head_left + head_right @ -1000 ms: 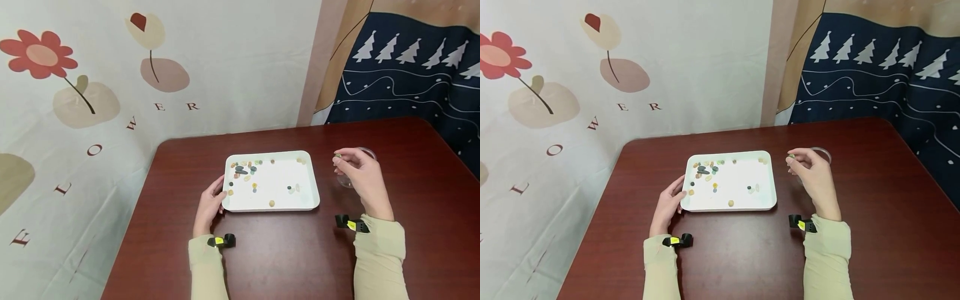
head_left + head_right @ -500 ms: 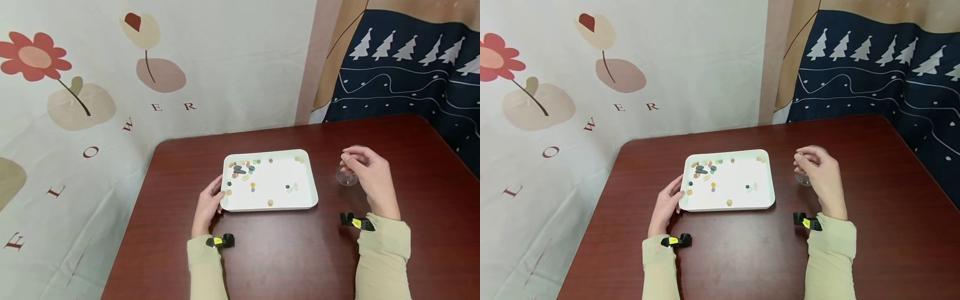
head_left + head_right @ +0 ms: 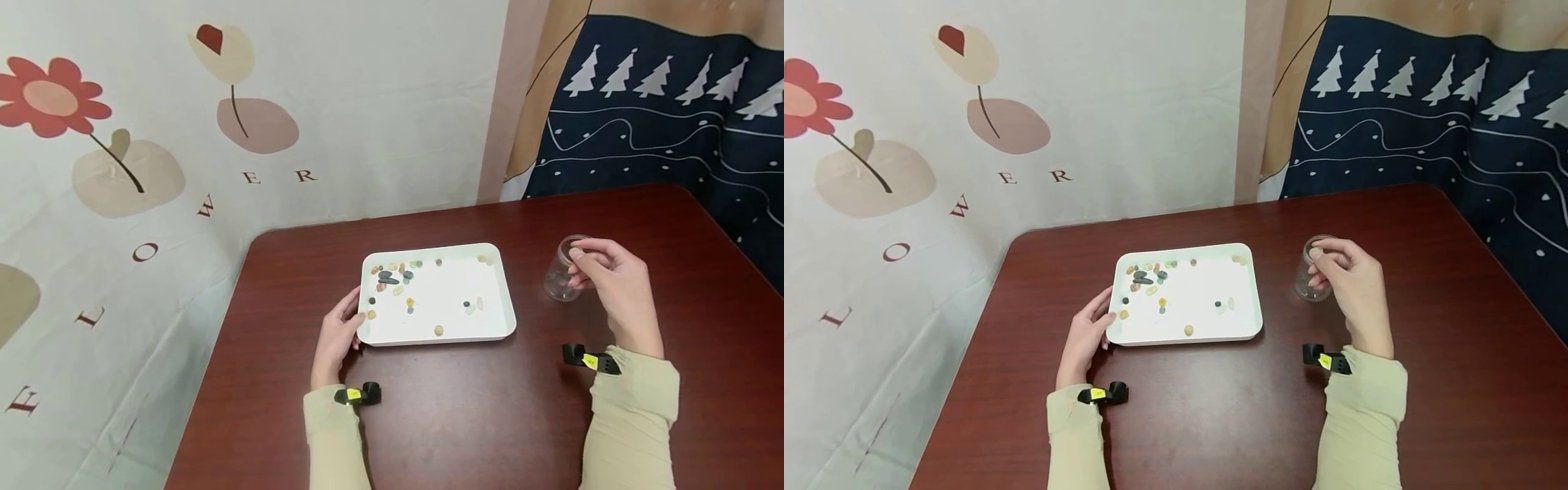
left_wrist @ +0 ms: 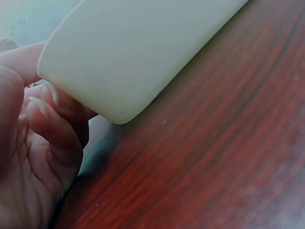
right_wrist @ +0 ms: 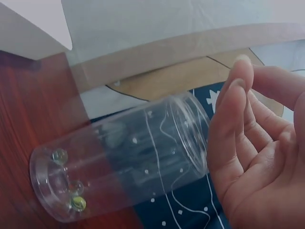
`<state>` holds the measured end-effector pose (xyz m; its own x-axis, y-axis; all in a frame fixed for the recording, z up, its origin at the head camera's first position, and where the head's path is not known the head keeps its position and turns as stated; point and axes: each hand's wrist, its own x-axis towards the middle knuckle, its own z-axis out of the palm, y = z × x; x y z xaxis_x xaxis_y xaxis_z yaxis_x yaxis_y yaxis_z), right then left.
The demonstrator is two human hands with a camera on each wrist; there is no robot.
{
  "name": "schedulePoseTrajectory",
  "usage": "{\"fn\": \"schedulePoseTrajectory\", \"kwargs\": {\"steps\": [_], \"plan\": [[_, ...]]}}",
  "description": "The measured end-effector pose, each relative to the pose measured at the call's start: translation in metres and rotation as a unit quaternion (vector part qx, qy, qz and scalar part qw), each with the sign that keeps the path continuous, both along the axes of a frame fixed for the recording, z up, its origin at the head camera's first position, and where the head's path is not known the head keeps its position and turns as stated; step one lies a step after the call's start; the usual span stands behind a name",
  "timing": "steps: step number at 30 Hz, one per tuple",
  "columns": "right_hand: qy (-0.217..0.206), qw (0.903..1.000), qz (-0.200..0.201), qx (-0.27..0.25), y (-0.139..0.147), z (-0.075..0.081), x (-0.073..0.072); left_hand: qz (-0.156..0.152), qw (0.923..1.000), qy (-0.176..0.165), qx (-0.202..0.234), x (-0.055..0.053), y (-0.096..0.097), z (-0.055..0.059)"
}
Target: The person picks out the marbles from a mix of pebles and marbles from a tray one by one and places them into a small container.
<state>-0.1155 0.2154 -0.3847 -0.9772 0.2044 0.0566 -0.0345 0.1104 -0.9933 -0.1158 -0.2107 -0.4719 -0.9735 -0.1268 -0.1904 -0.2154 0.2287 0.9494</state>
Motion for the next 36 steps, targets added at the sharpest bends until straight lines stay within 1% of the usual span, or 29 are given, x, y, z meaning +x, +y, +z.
{"fn": "schedulePoseTrajectory", "kwargs": {"steps": [3, 5, 12, 17, 22, 27, 29, 33, 36], "plan": [[-0.007, 0.9998, -0.012, -0.011, 0.003, -0.001, 0.0, 0.001, 1.0, -0.001, -0.007, 0.0, 0.0, -0.001], [-0.016, 0.9996, -0.022, -0.01, 0.005, -0.002, 0.0, 0.002, 1.0, 0.001, -0.008, 0.0, -0.001, -0.002], [-0.042, 0.9956, -0.069, 0.046, 0.01, -0.006, -0.001, 0.005, 0.9999, 0.0, -0.013, -0.001, -0.001, -0.003], [-0.063, 0.9907, -0.103, 0.062, 0.011, -0.008, -0.003, 0.002, 1.0, 0.001, -0.009, -0.001, 0.0, -0.002], [-0.068, 0.9868, -0.129, 0.07, 0.013, -0.009, -0.003, 0.0, 1.0, 0.003, -0.001, -0.001, 0.001, -0.002], [-0.066, 0.9841, -0.138, 0.091, 0.015, -0.012, -0.004, -0.004, 0.9999, -0.008, 0.01, -0.002, 0.0, 0.0], [-0.065, 0.9826, -0.142, 0.1, 0.016, -0.013, -0.004, -0.007, 0.9998, -0.013, 0.013, -0.002, 0.001, 0.002], [-0.067, 0.9805, -0.152, 0.105, 0.016, -0.014, -0.004, -0.013, 0.9998, -0.012, 0.011, 0.003, 0.007, 0.018], [-0.074, 0.9792, -0.152, 0.112, 0.016, -0.014, -0.005, -0.01, 0.9999, -0.005, 0.006, 0.004, 0.007, 0.016]]}}
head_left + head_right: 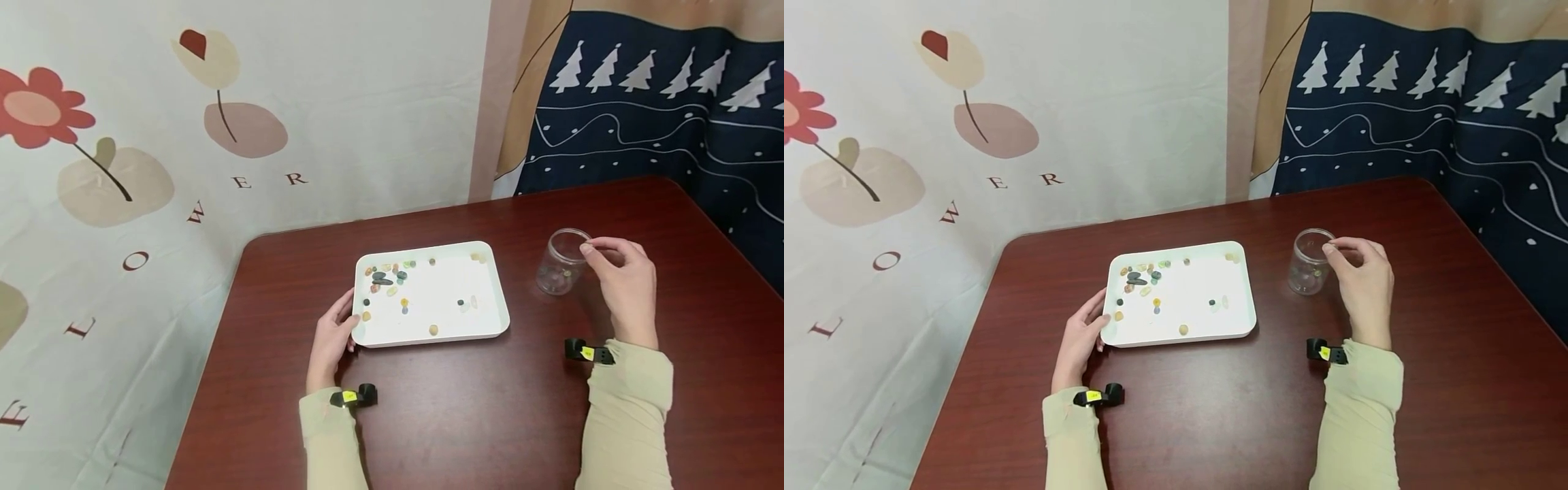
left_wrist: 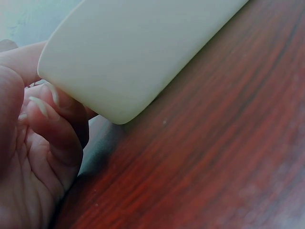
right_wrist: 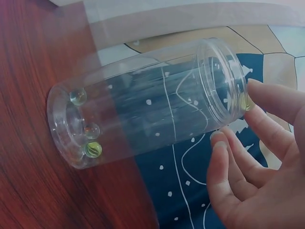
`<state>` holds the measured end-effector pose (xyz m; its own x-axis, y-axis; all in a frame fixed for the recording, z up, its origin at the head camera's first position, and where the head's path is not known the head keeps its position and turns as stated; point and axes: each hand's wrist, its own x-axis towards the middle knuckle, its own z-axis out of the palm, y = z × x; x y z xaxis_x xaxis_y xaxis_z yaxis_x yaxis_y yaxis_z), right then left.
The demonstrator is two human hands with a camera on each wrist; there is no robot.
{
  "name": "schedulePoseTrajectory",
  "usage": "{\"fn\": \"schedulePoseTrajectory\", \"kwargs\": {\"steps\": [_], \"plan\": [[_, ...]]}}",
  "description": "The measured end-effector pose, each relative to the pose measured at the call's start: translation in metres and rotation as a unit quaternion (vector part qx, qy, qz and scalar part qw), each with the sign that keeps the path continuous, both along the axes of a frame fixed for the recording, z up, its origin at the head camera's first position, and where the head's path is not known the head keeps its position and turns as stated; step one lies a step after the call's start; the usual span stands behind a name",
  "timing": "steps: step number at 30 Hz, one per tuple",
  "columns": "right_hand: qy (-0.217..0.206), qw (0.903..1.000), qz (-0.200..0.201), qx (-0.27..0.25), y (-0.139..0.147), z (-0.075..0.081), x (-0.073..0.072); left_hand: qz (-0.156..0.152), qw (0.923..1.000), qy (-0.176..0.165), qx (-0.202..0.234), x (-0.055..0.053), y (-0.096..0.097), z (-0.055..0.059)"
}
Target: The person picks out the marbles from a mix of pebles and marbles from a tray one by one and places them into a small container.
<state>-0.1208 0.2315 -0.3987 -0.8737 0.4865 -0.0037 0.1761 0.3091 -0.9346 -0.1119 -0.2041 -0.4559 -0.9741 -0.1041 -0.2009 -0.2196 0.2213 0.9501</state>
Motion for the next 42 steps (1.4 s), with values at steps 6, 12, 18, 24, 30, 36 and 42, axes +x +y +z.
{"fn": "schedulePoseTrajectory", "kwargs": {"steps": [6, 12, 18, 24, 30, 36, 42], "plan": [[-0.011, 0.9998, 0.004, 0.014, 0.0, -0.002, -0.001, 0.008, 1.0, -0.004, 0.0, -0.007, -0.006, -0.017], [-0.006, 1.0, 0.004, 0.001, 0.0, -0.004, -0.001, -0.001, 0.9999, -0.007, 0.012, -0.004, -0.003, -0.006], [-0.003, 1.0, 0.007, 0.002, -0.001, -0.004, -0.001, -0.004, 1.0, 0.002, 0.002, 0.002, 0.002, 0.008], [-0.011, 0.9999, 0.01, -0.004, -0.001, -0.002, 0.0, -0.008, 0.9999, 0.007, 0.008, 0.002, 0.002, 0.008], [-0.011, 0.9997, 0.017, -0.012, 0.0, -0.002, -0.001, -0.006, 0.9999, 0.002, 0.009, 0.001, 0.002, 0.007], [-0.001, 0.9997, 0.019, -0.017, 0.0, -0.003, -0.001, -0.004, 1.0, 0.001, 0.008, 0.003, 0.003, 0.009], [0.003, 0.9997, 0.019, -0.015, 0.0, -0.003, 0.0, -0.005, 0.9999, -0.001, 0.013, 0.001, 0.002, 0.004]]}}
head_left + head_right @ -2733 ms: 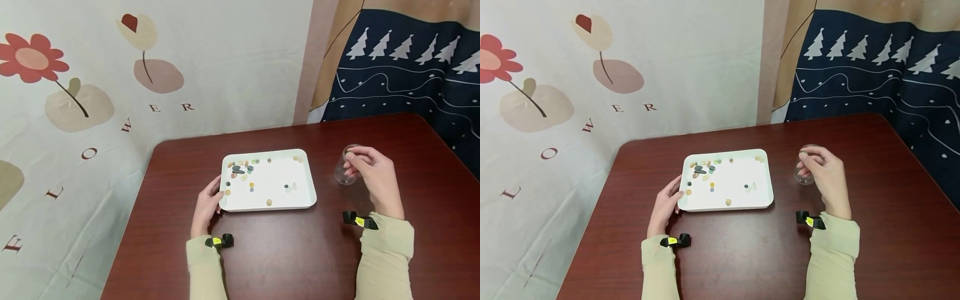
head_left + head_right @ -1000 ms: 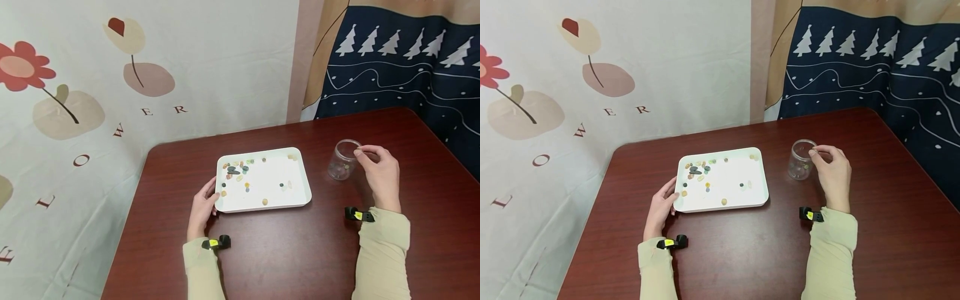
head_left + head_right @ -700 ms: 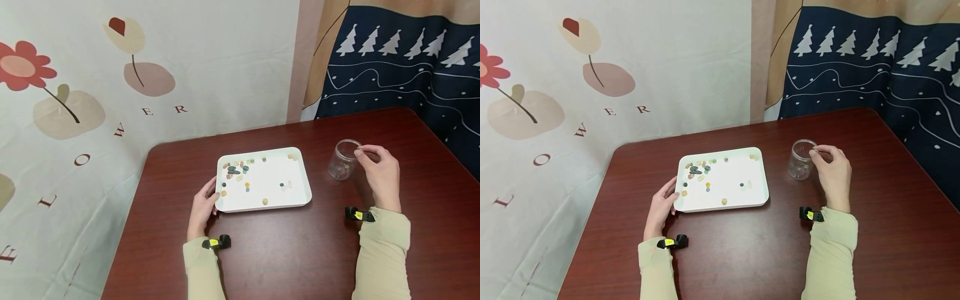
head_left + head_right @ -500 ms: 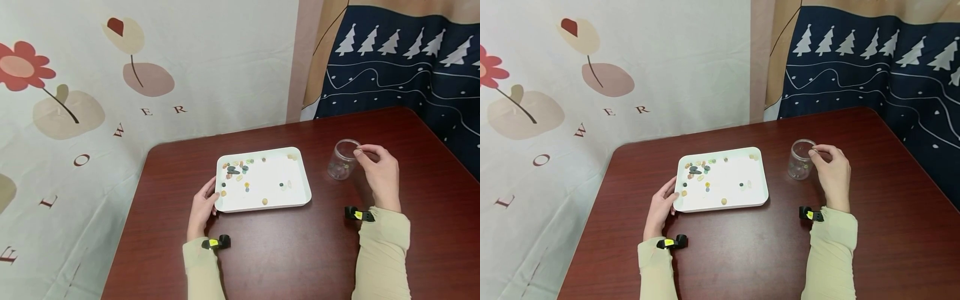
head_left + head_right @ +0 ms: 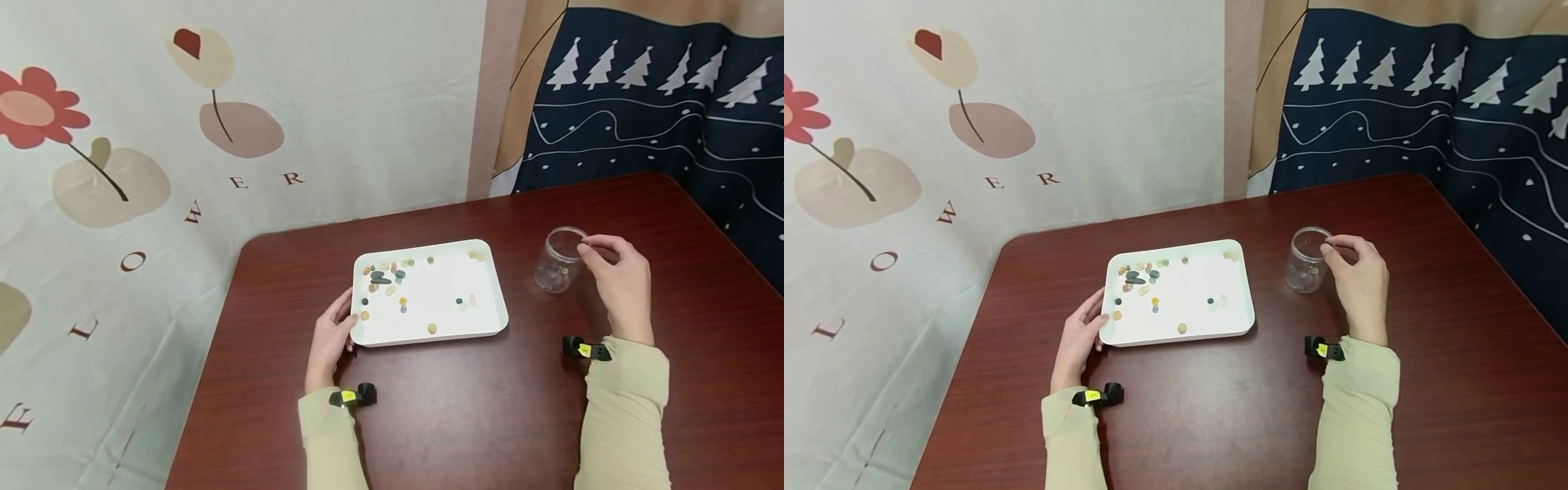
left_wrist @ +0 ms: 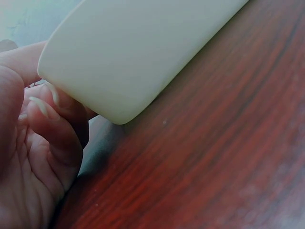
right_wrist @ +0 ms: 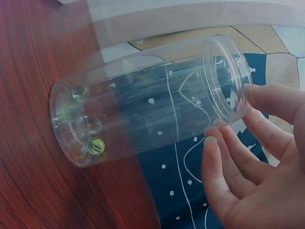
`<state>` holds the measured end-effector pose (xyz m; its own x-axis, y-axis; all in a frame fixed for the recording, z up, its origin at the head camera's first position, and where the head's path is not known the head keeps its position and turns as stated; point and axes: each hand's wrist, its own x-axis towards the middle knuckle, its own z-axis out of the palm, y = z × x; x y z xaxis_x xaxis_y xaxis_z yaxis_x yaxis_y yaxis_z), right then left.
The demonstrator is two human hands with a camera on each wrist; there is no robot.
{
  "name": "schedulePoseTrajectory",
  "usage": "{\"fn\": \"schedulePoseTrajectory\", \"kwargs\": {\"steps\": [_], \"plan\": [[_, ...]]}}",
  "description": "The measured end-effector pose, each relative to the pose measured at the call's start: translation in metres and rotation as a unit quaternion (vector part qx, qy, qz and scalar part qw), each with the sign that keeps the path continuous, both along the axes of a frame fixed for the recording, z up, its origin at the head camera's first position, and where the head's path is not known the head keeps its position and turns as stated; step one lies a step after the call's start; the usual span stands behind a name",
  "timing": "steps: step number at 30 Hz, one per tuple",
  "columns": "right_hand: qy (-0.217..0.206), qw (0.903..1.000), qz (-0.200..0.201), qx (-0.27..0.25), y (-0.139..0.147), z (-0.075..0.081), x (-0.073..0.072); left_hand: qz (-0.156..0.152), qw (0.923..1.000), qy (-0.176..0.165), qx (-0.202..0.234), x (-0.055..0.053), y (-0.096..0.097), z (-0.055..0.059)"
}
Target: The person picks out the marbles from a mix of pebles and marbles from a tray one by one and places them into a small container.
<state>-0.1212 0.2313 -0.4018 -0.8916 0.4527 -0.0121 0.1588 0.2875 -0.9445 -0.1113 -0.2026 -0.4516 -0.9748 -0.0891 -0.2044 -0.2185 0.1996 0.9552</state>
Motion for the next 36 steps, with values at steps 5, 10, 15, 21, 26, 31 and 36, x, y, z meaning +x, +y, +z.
{"fn": "schedulePoseTrajectory", "kwargs": {"steps": [5, 10, 15, 21, 26, 31, 36], "plan": [[0.002, 1.0, -0.002, 0.005, -0.001, 0.0, 0.0, 0.008, 1.0, 0.001, 0.005, -0.005, -0.006, -0.016], [-0.002, 0.9998, -0.007, 0.018, -0.002, 0.003, 0.0, 0.013, 0.9998, 0.012, -0.008, -0.006, -0.008, -0.024], [0.008, 0.9994, -0.019, 0.027, -0.003, 0.005, 0.0, 0.014, 0.9997, 0.014, -0.017, -0.006, -0.008, -0.024], [0.006, 0.999, -0.028, 0.033, -0.002, 0.005, 0.0, 0.013, 0.9997, 0.006, -0.017, -0.006, -0.008, -0.023], [0.008, 0.9975, -0.041, 0.057, -0.004, 0.006, 0.0, 0.01, 0.9997, 0.005, -0.023, -0.007, -0.008, -0.022], [0.021, 0.9947, -0.061, 0.079, -0.007, 0.012, 0.001, 0.012, 0.9996, 0.001, -0.027, -0.006, -0.008, -0.021], [0.044, 0.9916, -0.075, 0.096, -0.014, 0.02, 0.002, 0.009, 0.9997, 0.01, -0.022, -0.006, -0.009, -0.021]]}}
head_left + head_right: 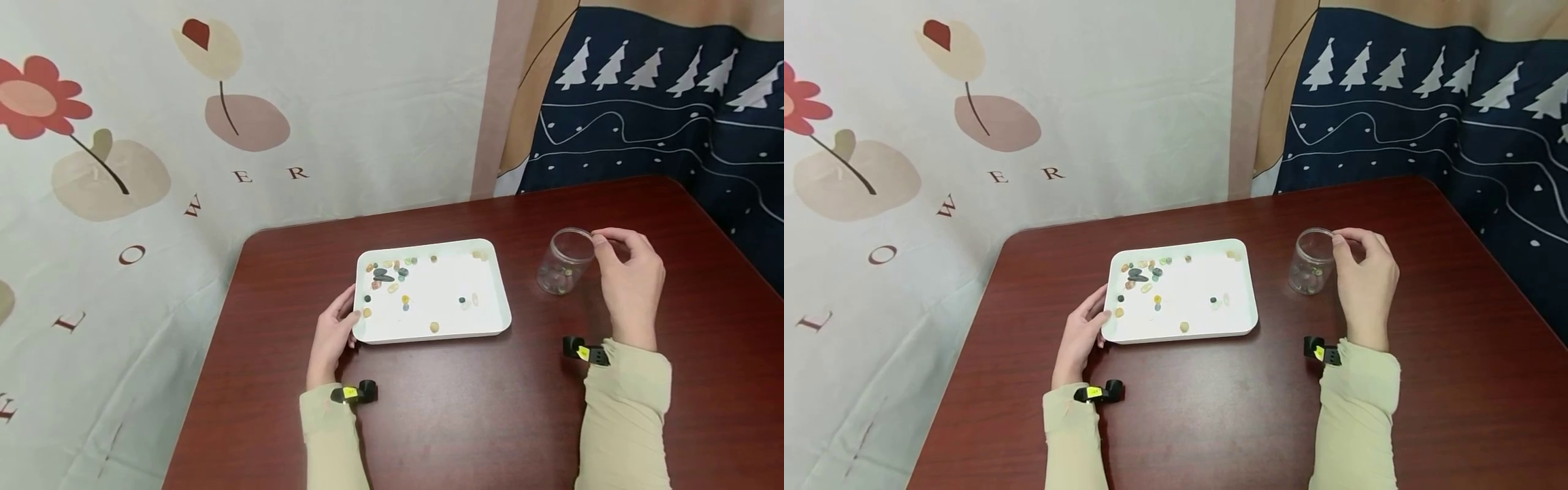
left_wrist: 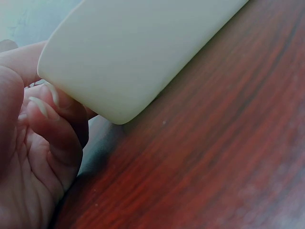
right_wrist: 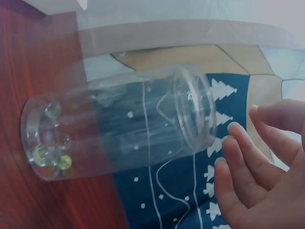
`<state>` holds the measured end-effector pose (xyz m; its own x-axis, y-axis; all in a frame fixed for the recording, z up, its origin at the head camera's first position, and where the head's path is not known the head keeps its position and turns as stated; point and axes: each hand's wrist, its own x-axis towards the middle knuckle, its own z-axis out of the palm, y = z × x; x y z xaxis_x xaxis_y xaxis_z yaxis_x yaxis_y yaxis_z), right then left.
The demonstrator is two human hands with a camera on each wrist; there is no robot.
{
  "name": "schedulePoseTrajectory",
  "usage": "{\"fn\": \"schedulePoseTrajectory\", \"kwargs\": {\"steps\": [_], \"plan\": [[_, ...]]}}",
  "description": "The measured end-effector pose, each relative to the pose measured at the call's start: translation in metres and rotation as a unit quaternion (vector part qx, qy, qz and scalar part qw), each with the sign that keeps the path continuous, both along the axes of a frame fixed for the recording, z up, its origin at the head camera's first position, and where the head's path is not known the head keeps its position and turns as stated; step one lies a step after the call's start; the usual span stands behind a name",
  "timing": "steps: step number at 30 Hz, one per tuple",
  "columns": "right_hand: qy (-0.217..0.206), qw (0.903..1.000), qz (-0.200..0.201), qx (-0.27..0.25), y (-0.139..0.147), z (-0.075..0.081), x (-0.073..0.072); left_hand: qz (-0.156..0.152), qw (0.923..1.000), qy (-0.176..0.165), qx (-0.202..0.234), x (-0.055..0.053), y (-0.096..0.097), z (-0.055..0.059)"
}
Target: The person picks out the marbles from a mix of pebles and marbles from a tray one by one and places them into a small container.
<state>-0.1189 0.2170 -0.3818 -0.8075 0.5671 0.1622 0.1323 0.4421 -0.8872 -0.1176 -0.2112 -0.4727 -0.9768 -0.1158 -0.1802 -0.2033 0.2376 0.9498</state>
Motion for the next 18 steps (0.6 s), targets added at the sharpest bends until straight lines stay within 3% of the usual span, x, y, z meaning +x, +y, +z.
{"fn": "schedulePoseTrajectory", "kwargs": {"steps": [7, 18], "plan": [[0.036, 0.9993, 0.007, -0.006, -0.011, 0.009, 0.003, -0.006, 1.0, -0.001, 0.005, 0.0, 0.001, 0.001], [0.054, 0.9949, 0.085, -0.006, -0.037, 0.011, 0.0, -0.005, 1.0, -0.007, 0.003, 0.0, 0.0, 0.004]]}}
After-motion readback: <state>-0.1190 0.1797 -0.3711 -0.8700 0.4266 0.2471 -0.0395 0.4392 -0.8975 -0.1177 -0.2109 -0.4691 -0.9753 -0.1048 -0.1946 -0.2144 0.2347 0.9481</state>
